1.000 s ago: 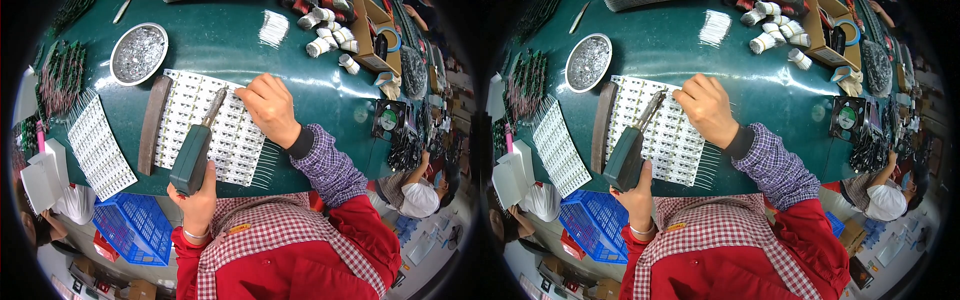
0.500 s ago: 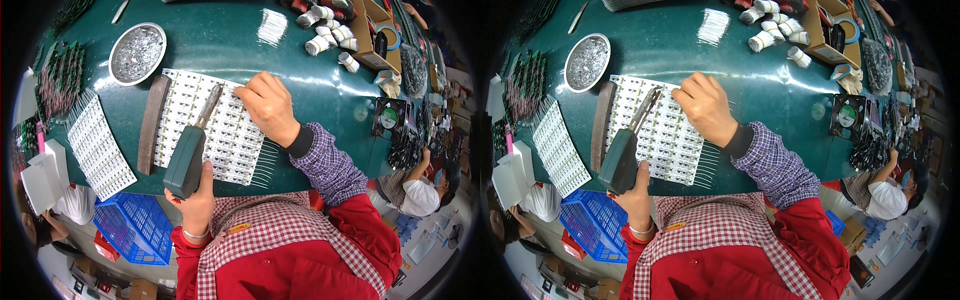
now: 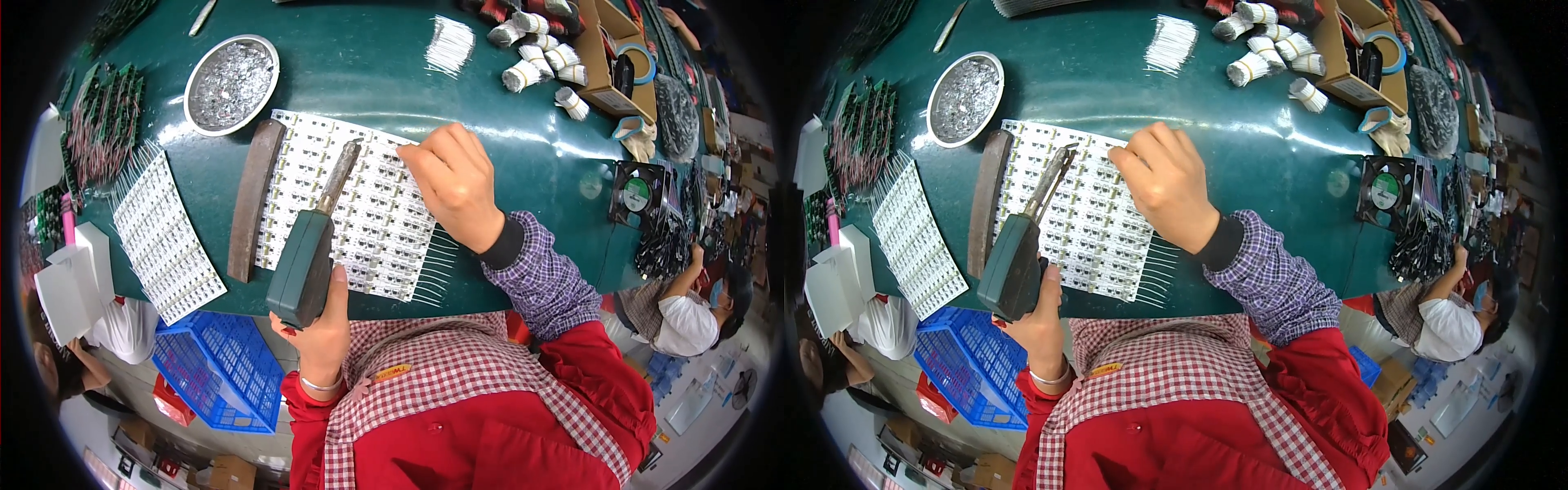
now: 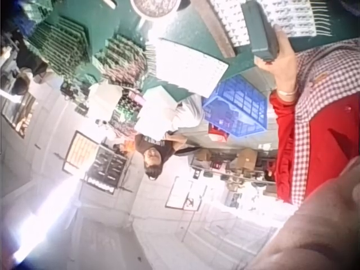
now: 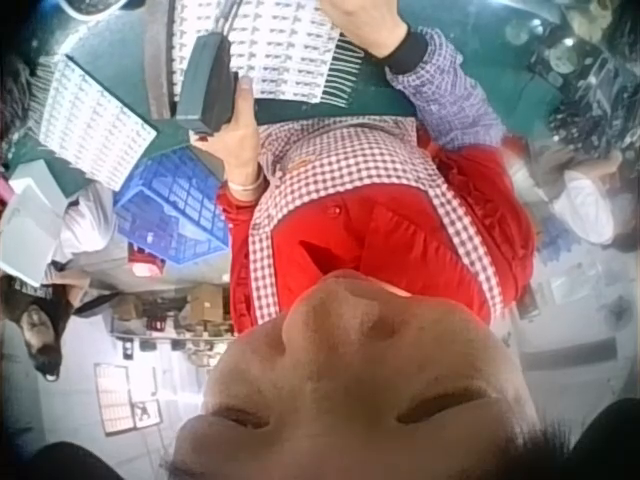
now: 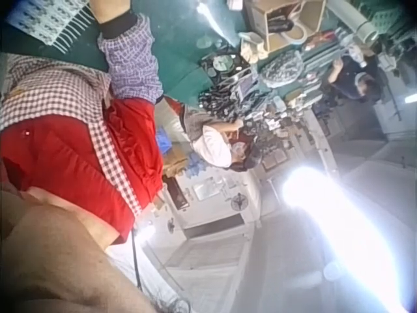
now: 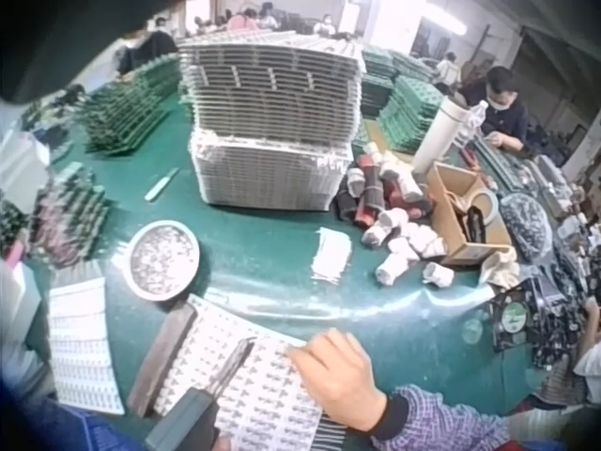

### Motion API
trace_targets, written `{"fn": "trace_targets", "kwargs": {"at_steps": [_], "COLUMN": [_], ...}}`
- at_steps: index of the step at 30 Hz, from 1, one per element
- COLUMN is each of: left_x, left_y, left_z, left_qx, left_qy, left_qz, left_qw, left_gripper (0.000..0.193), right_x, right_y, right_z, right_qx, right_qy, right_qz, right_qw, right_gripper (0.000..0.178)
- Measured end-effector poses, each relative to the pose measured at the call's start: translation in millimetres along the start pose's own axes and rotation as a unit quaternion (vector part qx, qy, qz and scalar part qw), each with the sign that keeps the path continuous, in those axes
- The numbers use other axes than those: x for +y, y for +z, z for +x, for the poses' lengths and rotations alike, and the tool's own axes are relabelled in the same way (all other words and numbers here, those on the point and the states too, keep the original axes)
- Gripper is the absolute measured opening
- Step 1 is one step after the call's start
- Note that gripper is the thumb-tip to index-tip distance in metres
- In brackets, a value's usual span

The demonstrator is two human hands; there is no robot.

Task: The person picks up wire components from the table by hand and inserts them into a circuit board panel while holding a soldering iron.

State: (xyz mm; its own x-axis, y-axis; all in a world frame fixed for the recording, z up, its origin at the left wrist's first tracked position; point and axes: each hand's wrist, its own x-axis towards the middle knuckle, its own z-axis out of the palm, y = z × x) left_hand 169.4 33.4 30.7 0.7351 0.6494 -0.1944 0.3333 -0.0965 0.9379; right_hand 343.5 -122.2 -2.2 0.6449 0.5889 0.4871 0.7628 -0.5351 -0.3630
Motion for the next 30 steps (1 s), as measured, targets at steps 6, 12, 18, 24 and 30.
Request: {"fn": "trace_targets", "kwargs": {"at_steps": [6,12,18,24,30], "left_x": [-0.2,2.5,-2.5,-0.4,5.5], "left_y": [-2.5,0.2,2.0,2.8,2.6], "left_z": [-2.2,-2.4,-3.0,-1.3,1.5], "left_qx": [-0.007,-0.019,-0.022,-0.032,-0.042], "left_qy": [-0.005,-0.021,-0.020,-0.011,0.007], "left_qz": [0.004,-0.009,-0.023,-0.019,0.007], "left_qw": [1.000,1.000,0.999,0.999,0.999], "left_gripper": [0.022,0.020,0.021,0.017,0.014], "right_x": [2.1,6.3,6.5,6.5,6.3], "right_y": [10.8,17.1,19.5,19.8,20.8], "right_z": [-2.4,-4.5,-4.9,-5.3,-4.9], "right_qx": [0.002,-0.005,-0.006,-0.008,-0.005], "right_qy": [-0.030,-0.035,-0.040,-0.033,-0.038], "right_qz": [0.013,0.011,0.002,0.001,0.002], "right_qw": [0.999,0.999,0.999,0.999,0.999], "right_gripper": [0.020,0.020,0.019,0.019,0.019]}}
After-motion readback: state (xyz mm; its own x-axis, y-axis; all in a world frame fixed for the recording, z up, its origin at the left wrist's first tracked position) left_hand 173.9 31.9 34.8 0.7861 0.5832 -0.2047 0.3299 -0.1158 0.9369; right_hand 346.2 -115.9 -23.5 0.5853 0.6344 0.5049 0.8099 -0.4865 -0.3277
